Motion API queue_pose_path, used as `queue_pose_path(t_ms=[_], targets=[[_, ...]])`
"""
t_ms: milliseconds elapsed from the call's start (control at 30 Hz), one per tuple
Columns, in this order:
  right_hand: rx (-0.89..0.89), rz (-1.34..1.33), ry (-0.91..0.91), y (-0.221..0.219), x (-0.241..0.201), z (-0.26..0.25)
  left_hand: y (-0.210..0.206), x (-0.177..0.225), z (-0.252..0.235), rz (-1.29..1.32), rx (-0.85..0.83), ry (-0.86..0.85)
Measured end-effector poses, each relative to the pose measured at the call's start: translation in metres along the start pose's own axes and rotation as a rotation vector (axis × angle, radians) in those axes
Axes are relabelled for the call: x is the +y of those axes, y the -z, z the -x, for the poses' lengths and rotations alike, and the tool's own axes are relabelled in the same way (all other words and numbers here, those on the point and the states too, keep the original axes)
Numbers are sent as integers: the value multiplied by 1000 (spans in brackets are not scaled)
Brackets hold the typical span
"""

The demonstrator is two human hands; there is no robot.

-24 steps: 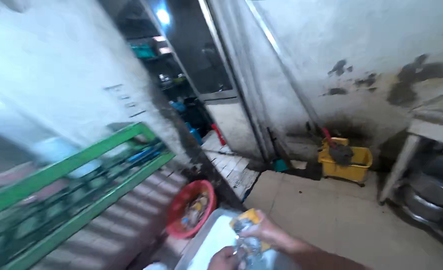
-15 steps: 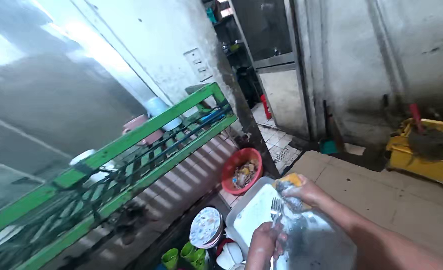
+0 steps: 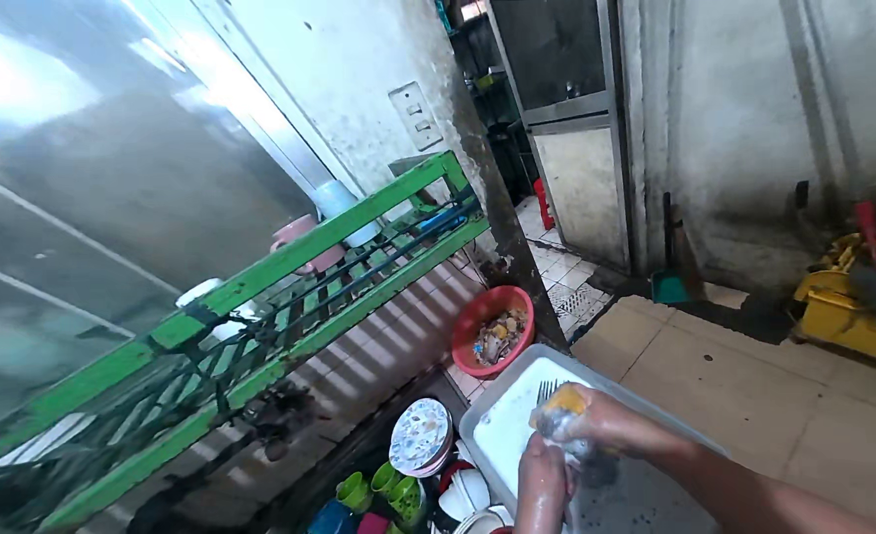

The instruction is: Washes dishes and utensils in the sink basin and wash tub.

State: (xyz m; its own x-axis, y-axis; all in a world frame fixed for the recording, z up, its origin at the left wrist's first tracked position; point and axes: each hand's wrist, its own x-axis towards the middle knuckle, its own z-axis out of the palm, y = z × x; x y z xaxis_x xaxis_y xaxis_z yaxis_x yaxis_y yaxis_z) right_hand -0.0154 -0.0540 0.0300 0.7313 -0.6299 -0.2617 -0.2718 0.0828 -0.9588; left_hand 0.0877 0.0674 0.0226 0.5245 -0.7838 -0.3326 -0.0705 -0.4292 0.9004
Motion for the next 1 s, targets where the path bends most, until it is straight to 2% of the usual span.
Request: queue_pose_path(t_ms=[67,133,200,333,400,467,567,667,733,800,867,933,1000], targets=[[-18,208,-43,3,-6,-2,-3,-3,1,-121,-20,14],[68,371,-64,10,-5,-14,-6,-5,2,-147,-44,37],[102,402,-50,9,-6,-17,-8,-3,1,-114,-34,48],[-52,301,-41,-4,-5,-3,-1,2,5,-224,-26,17],[4,351,-49,-3,-1,-8,1,0,9,-248,-55,45],[146,409,-45,4,5,-21,3,-5,12,-137,-61,90],[344,123,-20,18,10,-38,13,-9,15,150,-93,137],[212,-173,-39,11,17,-33,26,-7,18,397,-205,121],[40,-166,13,-7,16,-20,31,-5,18,428,-309,109],[-15,-5,69,-14,1,-10,36,-5,19,411,-398,102],[110,147,44,-6,-16,-10,43,-9,24,375,-420,95],[263,70,61,8,-15,-24,46,-11,28,327,-393,90],[309,-45,65,7,-12,-28,43,-8,27,337,-305,77]])
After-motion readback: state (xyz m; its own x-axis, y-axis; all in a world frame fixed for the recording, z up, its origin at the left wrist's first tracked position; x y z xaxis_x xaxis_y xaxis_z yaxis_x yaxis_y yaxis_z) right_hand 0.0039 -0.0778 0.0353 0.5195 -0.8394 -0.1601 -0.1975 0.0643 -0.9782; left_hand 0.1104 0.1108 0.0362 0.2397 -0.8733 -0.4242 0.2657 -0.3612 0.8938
